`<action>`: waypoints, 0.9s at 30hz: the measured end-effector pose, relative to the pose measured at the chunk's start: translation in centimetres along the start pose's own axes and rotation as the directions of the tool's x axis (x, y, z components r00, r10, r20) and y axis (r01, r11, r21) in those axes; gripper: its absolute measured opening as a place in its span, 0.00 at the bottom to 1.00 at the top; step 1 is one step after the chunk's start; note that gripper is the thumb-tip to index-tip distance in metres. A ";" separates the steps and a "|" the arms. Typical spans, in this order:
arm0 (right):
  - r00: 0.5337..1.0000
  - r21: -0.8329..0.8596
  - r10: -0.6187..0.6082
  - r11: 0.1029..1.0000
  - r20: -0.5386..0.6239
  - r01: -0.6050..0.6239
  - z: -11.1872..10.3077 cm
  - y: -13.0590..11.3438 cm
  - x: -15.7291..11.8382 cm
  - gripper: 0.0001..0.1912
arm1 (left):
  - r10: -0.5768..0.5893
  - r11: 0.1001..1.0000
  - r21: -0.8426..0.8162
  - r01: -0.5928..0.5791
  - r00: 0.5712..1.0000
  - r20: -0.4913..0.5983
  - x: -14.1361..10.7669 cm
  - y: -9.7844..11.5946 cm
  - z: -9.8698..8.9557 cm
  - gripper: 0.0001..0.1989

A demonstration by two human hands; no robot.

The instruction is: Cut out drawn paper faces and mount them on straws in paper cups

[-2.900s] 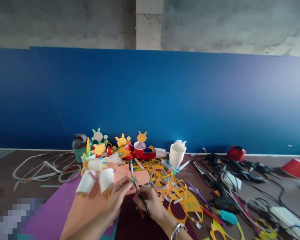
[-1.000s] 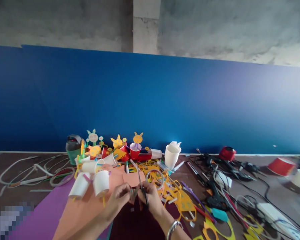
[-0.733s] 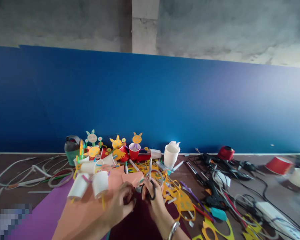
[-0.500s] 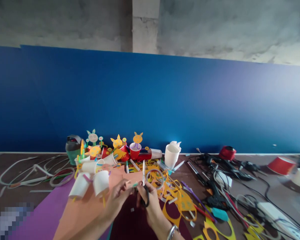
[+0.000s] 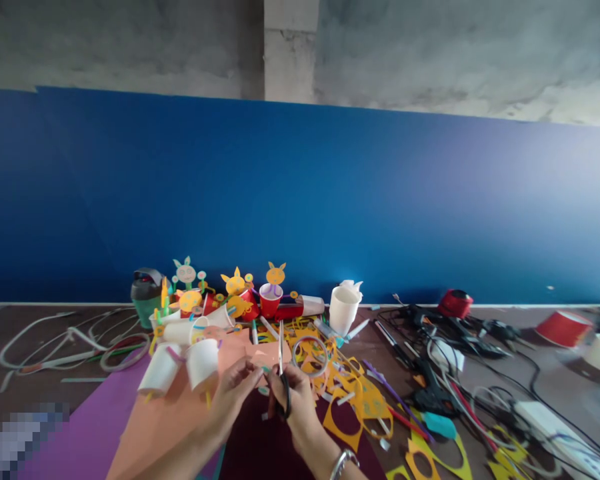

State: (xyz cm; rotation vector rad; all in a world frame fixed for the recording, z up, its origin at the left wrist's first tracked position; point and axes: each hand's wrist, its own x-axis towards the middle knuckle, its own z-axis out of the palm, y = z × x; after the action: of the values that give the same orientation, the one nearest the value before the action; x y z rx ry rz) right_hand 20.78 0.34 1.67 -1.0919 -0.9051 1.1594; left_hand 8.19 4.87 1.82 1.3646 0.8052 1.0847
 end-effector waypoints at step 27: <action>0.955 -0.120 0.040 0.993 0.295 -0.004 0.4 0.6 -0.2 0.20 | 0.017 0.990 -0.139 -0.027 0.997 -0.078 0.3 -0.2 -0.6 0.09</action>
State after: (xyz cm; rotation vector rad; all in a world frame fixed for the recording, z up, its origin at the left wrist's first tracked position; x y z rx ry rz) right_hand 20.22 0.22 1.22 -1.0397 -1.2105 1.3252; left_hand 7.80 5.40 1.63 1.2220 0.7565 1.1950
